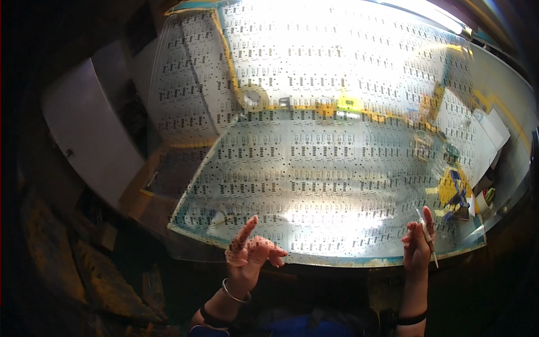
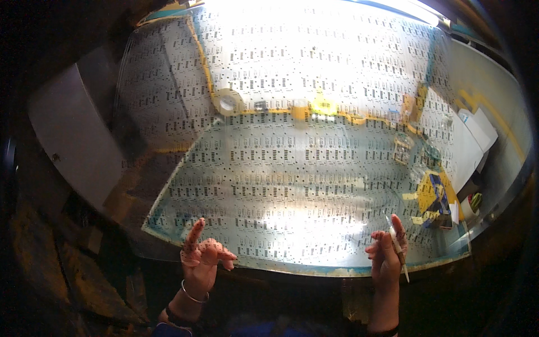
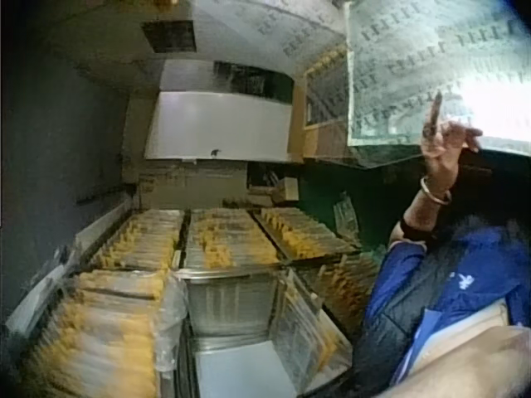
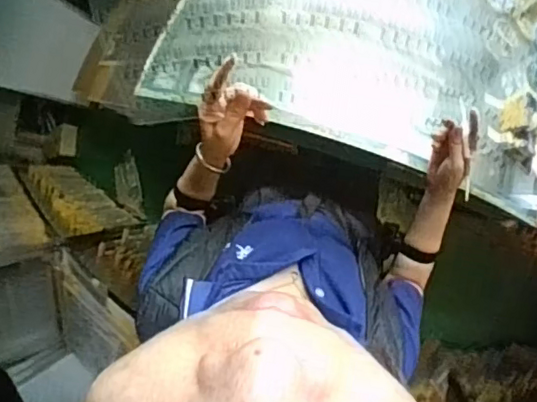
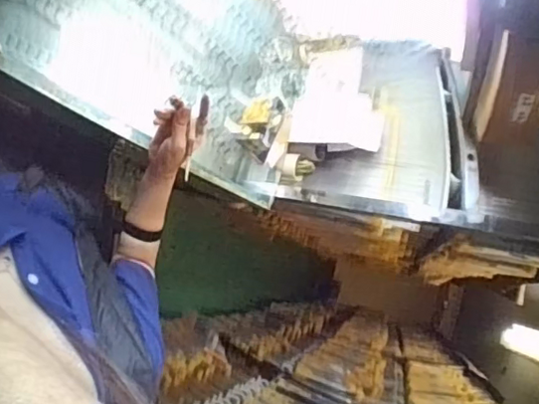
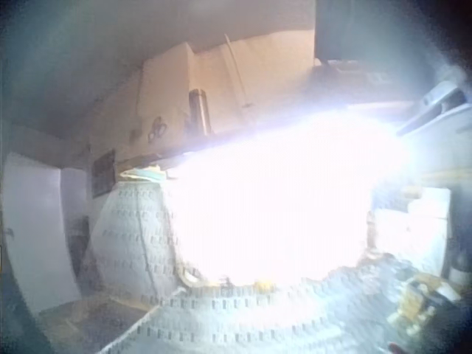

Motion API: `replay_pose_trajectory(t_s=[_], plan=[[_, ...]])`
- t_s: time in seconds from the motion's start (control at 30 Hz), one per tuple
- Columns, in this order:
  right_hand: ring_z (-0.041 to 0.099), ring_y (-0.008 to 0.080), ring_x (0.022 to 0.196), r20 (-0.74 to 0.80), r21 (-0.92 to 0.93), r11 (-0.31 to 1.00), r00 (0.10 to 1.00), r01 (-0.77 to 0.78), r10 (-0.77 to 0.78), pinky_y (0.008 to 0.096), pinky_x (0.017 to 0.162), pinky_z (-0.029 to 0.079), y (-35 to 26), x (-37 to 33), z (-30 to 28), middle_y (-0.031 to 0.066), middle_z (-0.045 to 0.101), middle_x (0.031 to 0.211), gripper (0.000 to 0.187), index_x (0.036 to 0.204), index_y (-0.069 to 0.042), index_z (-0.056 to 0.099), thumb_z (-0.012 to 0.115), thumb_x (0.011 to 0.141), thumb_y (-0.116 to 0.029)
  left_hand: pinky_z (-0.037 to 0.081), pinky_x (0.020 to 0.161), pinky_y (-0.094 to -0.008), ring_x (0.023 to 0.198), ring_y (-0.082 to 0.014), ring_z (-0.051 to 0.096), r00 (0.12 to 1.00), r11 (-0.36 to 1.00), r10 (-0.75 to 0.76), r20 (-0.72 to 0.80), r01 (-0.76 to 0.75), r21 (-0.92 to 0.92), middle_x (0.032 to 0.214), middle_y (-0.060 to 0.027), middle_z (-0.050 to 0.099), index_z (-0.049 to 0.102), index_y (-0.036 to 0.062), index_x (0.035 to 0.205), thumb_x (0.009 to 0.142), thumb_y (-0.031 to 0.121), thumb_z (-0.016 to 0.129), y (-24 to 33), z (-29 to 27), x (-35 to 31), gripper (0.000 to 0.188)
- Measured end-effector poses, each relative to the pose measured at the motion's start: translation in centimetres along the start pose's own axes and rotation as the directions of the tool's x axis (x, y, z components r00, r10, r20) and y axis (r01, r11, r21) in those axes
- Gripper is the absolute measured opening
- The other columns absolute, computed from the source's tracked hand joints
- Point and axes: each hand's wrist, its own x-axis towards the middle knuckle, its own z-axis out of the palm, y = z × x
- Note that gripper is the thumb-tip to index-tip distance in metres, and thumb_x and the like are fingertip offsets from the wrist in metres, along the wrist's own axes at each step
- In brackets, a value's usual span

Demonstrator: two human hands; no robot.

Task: Inspecting and marking a large transparent sheet with detailed micro-patterns on a lit workbench.

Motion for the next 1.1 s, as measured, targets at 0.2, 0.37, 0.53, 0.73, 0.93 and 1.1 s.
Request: replay_pose_trajectory(t_s=[0.2,0.37,0.53,0.73,0.93,1.1], plan=[[0.066,0.0159,0.061,0.019,0.025,1.0,1.0,-0.01,0.009,0.0203,0.047,0.051,0.25,0.09,-0.45,0.0161,0.066,0.091,0.047,0.136,-0.008,0.041,0.059,0.093,-0.017,0.056,0.064,-0.0342,0.075,-0.0233,0.067,1.0,1.0,-0.013,-0.019,0.013,0.013,0.083,-0.0131,0.066,0.03,0.0104,0.145,0.094,0.009,0.055,-0.23,-0.07,-0.01,0.056],[0.067,0.0161,0.061,0.031,0.012,1.0,1.0,-0.004,0.004,0.0204,0.048,0.052,0.36,0.15,-0.58,0.0172,0.066,0.09,0.048,0.136,-0.008,0.041,0.059,0.093,-0.017,0.052,0.054,-0.0313,0.068,-0.0214,0.065,0.999,0.993,0.003,-0.046,0.003,0.116,0.078,-0.0108,0.064,0.032,0.0141,0.144,0.094,0.021,0.056,-0.38,0.17,0.08,0.056],[0.067,0.0164,0.061,0.022,0.01,1.0,1.0,0.001,-0.001,0.0212,0.048,0.052,0.21,0.07,-0.36,0.018,0.066,0.089,0.048,0.135,-0.006,0.041,0.06,0.092,-0.016,0.053,0.054,-0.0308,0.069,-0.021,0.066,1.0,0.993,0.011,-0.026,-0.007,0.114,0.08,-0.0109,0.065,0.032,0.0152,0.145,0.094,0.022,0.056,-0.61,-0.18,0.06,0.056],[0.067,0.0174,0.062,0.025,-0.009,1.0,1.0,0.008,-0.008,0.022,0.048,0.052,-0.06,0.01,0.05,0.0185,0.066,0.089,0.049,0.135,-0.005,0.041,0.061,0.092,-0.016,0.053,0.053,-0.031,0.069,-0.0211,0.066,0.998,0.997,0.006,-0.057,-0.001,0.077,0.08,-0.0106,0.066,0.032,0.0136,0.144,0.093,0.021,0.058,-0.58,0.06,0.04,0.058],[0.068,0.0175,0.066,0.039,-0.017,1.0,0.999,0.007,-0.006,0.0215,0.049,0.052,-0.1,0.0,0.22,0.0178,0.067,0.086,0.05,0.135,-0.005,0.041,0.062,0.092,-0.019,0.055,0.06,-0.0347,0.068,-0.0225,0.065,0.994,0.999,-0.011,-0.111,0.016,0.044,0.08,-0.0112,0.064,0.032,0.0102,0.144,0.094,0.013,0.057,-0.45,0.25,-0.15,0.055],[0.068,0.0165,0.067,0.036,-0.035,0.999,0.999,0.011,-0.01,0.0209,0.049,0.051,-0.19,-0.07,0.24,0.0169,0.066,0.085,0.052,0.135,-0.005,0.041,0.062,0.091,-0.021,0.051,0.052,-0.0294,0.068,-0.0188,0.064,0.996,0.993,-0.005,-0.093,0.016,0.115,0.08,-0.008,0.064,0.031,0.0135,0.145,0.095,0.019,0.055,-0.57,0.17,-0.1,0.056]])
